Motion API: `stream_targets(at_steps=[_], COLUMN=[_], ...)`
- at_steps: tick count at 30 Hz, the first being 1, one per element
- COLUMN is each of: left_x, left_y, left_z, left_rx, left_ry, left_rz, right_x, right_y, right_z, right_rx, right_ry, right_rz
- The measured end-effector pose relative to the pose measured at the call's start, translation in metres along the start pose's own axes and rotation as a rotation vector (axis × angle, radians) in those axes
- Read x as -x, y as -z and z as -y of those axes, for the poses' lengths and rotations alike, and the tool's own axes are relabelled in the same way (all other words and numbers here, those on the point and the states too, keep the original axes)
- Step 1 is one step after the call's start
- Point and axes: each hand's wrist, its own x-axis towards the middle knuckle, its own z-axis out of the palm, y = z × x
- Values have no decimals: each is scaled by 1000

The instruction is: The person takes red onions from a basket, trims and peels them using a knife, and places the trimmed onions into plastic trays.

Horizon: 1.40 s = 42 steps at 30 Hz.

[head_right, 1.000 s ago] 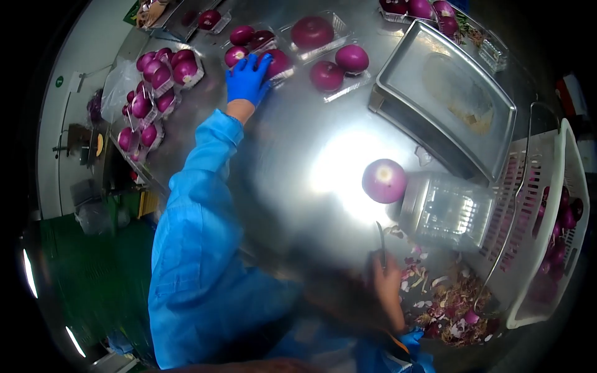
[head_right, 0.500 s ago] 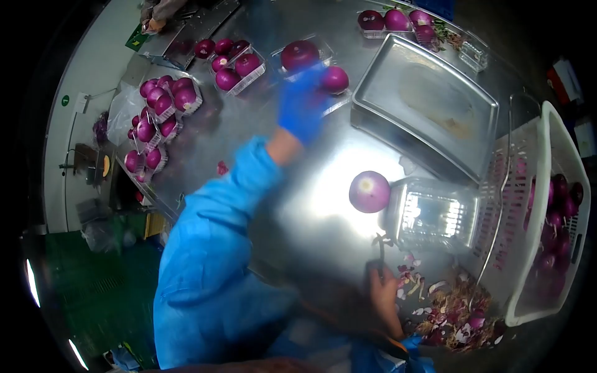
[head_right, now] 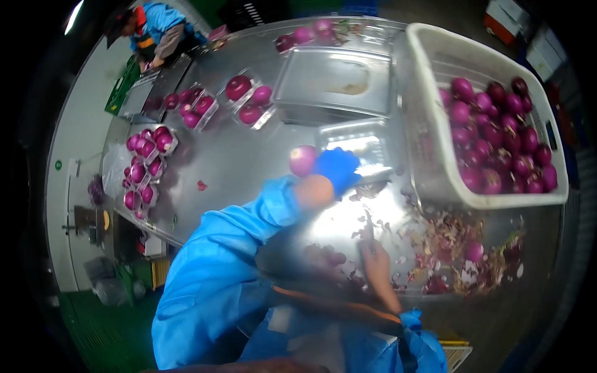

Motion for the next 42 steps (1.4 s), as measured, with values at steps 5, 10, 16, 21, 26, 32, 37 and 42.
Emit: stream_targets(at_steps=[5, 10, 16, 21, 26, 32, 37, 42], left_x=[0, 4, 61, 91, 91, 99, 139, 184], left_y=[20, 48, 64, -38, -4, 24, 28, 67], left_z=[-15, -33, -107, -111, -101, 54, 266, 363], left_rx=[48, -161, -204, 87, 342, 260, 81, 45], left_ry=[116, 199, -26, -197, -301, 185, 653, 1112], left_rz=[90, 186, 439, 402, -90, -565, -785, -722], right_x=[13, 17, 17, 16, 8, -2, -2, -5], right_y=[27, 45, 67, 85, 94, 89, 72, 61], right_z=[18, -13, -31, -33, -63, -89, -60, -105], right_rx=[-99, -79, -17, -5, 17, 58, -20, 34], right_ry=[-33, -16, -113, -68, 86, -55, -122, -211], right_rz=[-40, -49, -106, -88, -113, -94, -241, -459])
